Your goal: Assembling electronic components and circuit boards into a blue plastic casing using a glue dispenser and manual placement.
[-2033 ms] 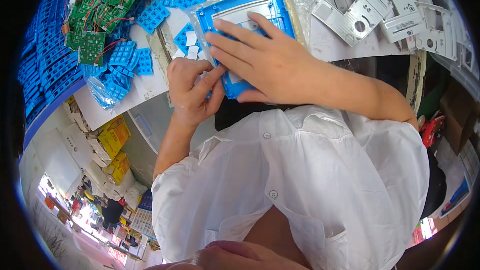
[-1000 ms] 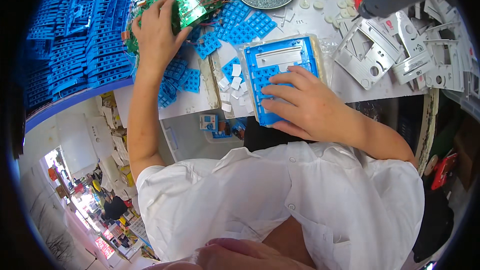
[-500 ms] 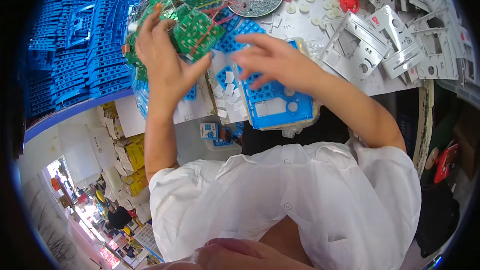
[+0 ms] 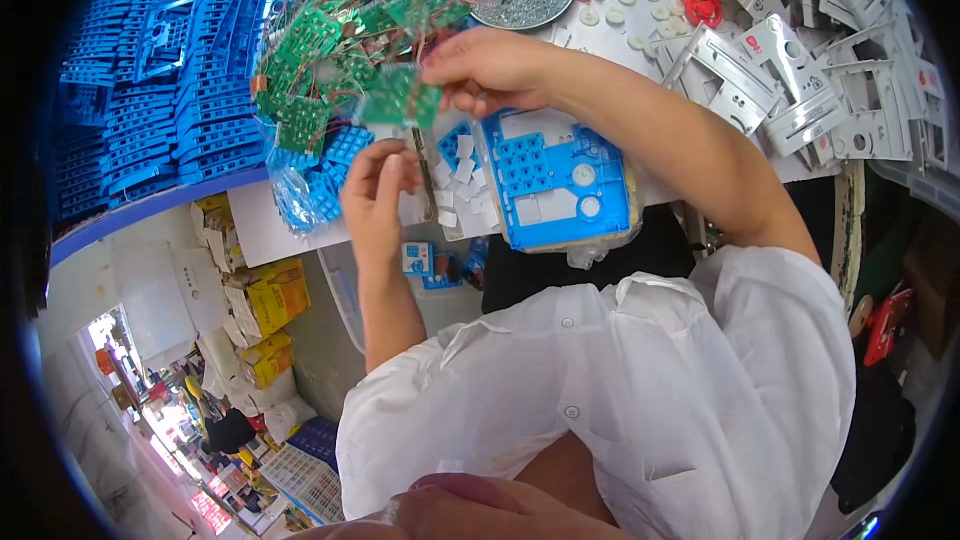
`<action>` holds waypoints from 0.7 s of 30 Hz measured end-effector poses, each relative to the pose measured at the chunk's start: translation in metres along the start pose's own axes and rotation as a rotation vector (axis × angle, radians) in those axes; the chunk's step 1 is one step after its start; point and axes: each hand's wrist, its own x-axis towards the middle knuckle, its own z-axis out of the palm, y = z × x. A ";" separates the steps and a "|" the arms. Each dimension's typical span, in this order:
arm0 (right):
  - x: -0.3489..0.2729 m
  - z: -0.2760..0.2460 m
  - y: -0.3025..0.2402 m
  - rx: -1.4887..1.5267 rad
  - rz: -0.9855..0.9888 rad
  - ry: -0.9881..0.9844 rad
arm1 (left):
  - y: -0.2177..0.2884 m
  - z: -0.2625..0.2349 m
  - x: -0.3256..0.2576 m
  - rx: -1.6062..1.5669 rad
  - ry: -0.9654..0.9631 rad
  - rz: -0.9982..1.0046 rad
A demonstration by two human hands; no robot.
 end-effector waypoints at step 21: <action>-0.085 0.061 0.036 0.177 -0.391 0.174 | 0.048 0.022 0.011 0.753 -0.052 1.023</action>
